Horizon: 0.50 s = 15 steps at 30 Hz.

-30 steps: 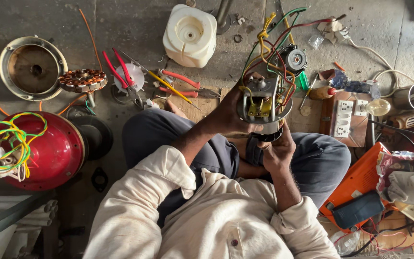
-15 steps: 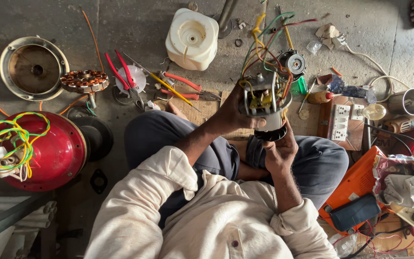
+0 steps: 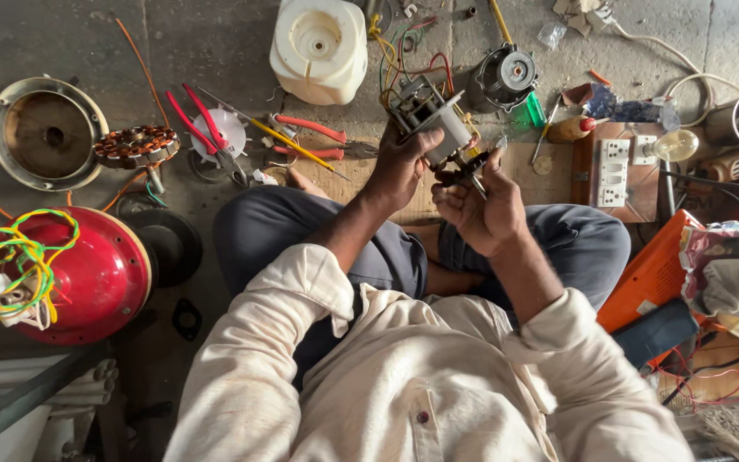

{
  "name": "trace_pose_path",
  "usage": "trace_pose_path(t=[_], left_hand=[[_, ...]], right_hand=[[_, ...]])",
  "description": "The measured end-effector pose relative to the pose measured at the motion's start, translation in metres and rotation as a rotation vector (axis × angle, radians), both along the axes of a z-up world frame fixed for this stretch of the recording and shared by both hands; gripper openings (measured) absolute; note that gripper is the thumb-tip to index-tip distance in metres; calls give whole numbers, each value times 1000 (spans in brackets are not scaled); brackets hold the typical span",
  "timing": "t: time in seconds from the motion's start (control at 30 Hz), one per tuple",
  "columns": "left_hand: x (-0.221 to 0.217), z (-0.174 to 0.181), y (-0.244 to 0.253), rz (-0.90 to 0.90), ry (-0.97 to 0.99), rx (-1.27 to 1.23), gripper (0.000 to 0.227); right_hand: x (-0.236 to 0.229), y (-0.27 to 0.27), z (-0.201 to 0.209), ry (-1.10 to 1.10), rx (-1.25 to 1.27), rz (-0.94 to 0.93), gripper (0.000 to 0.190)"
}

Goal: The person works on an appliance motor by hand, using a screwdriver and pliers to manipulate the wiring and internal components while the device is disassembled on the floor.

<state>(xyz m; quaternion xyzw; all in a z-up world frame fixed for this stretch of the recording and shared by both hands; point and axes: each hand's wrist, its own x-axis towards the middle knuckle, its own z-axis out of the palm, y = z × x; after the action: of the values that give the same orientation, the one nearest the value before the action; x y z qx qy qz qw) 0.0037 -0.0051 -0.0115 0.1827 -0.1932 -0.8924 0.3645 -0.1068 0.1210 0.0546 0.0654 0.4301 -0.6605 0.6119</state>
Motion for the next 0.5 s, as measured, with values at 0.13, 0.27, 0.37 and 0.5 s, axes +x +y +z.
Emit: trace_pose_path(t=[0.13,0.27,0.37,0.5], left_hand=[[-8,-4,1,20,-37,21,35],[-8,-3,1,-20,-130,34,30],[-5,6,-2,-26,-173,-11,32],[-8,10,0,12,-319,-54,32]], right_hand=[[-15,8,7,1435,-147,213,45],[-14,-9,-1,488,80,103,32],[-6,-12,-3,330,106,43,38],[14,6,25,1902,9,202,58]])
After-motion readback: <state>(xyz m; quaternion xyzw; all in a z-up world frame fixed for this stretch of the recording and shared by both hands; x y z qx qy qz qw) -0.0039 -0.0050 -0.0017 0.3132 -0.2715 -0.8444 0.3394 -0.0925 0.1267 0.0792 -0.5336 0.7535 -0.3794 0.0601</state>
